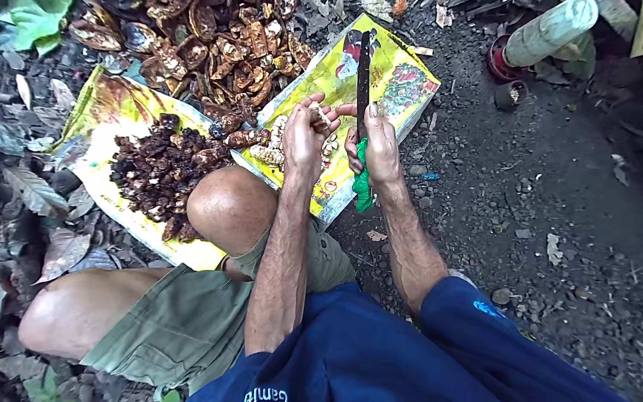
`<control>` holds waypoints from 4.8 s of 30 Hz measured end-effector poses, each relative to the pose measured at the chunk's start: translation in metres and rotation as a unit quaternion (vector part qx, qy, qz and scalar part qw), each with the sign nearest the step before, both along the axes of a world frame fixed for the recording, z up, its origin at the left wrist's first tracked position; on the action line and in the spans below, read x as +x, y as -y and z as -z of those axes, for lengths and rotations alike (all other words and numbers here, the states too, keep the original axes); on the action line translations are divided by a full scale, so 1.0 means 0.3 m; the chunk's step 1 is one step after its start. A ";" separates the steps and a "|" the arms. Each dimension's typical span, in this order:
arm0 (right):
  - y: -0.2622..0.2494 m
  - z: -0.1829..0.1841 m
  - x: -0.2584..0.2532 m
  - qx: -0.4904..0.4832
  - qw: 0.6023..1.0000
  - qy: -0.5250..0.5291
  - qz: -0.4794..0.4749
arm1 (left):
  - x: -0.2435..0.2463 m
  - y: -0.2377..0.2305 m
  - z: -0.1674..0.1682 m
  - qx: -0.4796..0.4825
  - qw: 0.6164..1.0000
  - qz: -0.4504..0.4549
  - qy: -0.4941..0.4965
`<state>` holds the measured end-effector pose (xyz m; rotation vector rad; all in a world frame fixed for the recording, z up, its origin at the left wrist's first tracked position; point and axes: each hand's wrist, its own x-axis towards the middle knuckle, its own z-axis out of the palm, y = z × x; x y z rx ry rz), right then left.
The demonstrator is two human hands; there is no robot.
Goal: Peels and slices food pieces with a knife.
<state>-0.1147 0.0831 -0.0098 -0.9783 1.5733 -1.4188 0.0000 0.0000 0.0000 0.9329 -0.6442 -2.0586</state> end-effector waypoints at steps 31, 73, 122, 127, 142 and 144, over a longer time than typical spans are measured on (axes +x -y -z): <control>0.027 -0.044 0.066 -0.047 0.999 0.013 0.015 | 0.047 0.005 0.015 -0.159 0.987 -0.019 0.006; 0.066 -0.005 0.058 -0.038 0.991 -0.125 -0.037 | 0.060 -0.017 -0.005 -0.264 0.937 0.015 0.227; 0.081 0.189 -0.007 0.118 0.892 0.436 0.013 | 0.075 -0.043 0.000 -0.187 0.977 0.091 0.043; 0.104 0.251 -0.021 0.243 0.943 0.227 0.014 | 0.036 -0.013 0.025 -0.159 0.985 0.032 0.065; 0.114 0.228 -0.039 0.287 0.951 0.109 0.032 | 0.039 0.002 0.030 -0.111 0.991 -0.010 0.078; 0.100 0.202 -0.032 0.239 0.964 0.104 0.045 | 0.039 0.000 0.031 -0.109 0.991 -0.009 0.073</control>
